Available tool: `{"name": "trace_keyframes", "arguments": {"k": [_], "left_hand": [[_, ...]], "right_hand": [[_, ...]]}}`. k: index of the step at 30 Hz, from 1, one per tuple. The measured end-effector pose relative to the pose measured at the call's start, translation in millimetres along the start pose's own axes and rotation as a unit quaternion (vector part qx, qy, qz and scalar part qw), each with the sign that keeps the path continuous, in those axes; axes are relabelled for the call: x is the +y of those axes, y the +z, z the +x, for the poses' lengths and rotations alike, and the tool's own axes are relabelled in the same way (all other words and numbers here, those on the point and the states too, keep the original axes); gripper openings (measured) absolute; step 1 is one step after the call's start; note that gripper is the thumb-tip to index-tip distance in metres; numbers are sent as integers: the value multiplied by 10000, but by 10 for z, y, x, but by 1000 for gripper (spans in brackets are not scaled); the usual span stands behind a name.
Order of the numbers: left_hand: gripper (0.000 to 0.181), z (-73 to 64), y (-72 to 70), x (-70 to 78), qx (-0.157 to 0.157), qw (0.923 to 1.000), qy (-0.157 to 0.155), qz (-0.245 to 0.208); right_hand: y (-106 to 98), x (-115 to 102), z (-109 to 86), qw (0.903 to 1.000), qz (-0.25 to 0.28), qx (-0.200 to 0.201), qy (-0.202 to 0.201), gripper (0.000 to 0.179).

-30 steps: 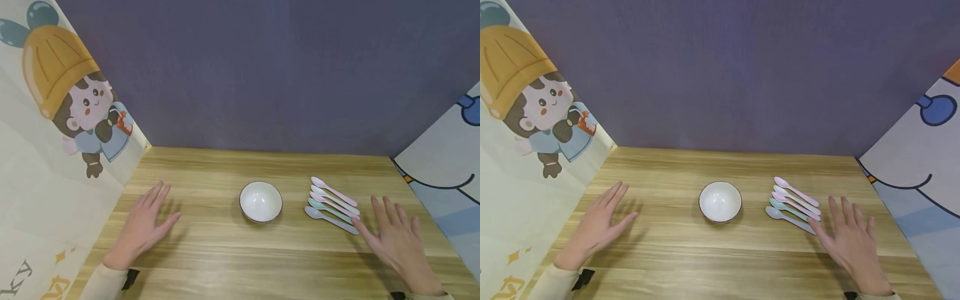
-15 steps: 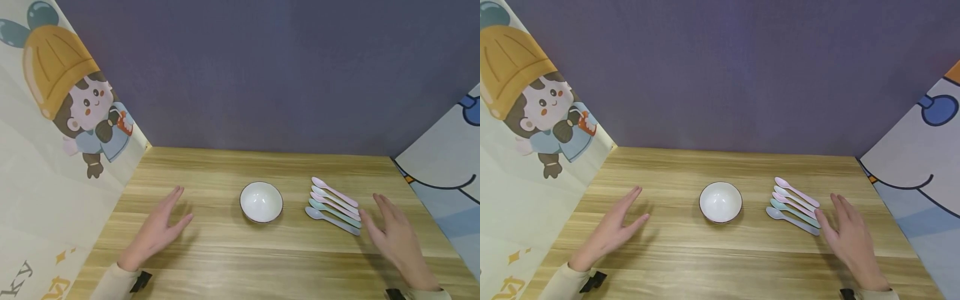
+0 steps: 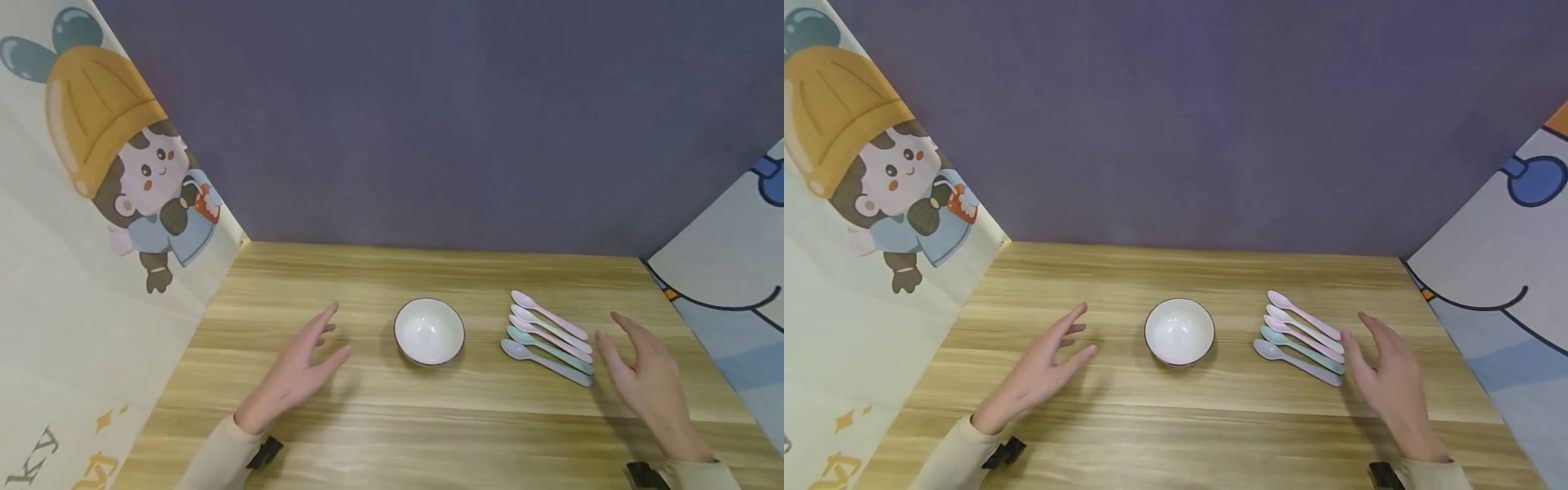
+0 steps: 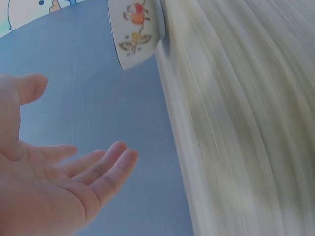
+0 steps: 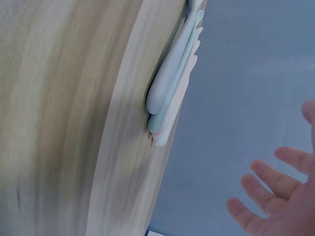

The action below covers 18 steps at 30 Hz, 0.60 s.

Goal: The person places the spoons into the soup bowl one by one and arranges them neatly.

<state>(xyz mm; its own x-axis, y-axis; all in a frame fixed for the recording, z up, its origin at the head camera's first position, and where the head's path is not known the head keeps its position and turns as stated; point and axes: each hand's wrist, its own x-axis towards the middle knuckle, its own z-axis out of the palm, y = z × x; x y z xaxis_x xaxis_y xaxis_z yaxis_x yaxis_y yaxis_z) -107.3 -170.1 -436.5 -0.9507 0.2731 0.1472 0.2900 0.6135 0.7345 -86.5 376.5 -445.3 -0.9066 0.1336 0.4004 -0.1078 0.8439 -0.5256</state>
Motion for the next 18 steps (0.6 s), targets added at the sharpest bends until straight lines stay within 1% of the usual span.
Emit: {"name": "trace_keyframes", "arguments": {"k": [7,11,18], "left_hand": [[79,47,141,64,-290,9989,-232,-277],[77,60,216,97,-430,9971,-373,-498],[74,119,386,161,-462,9924,-344,-1086]], "right_hand": [[6,4,40,10000,46,25,-5,59],[16,15,68,9999,69,-89,17,61],[37,-1,114,9998,-17,-187,78,63]]}}
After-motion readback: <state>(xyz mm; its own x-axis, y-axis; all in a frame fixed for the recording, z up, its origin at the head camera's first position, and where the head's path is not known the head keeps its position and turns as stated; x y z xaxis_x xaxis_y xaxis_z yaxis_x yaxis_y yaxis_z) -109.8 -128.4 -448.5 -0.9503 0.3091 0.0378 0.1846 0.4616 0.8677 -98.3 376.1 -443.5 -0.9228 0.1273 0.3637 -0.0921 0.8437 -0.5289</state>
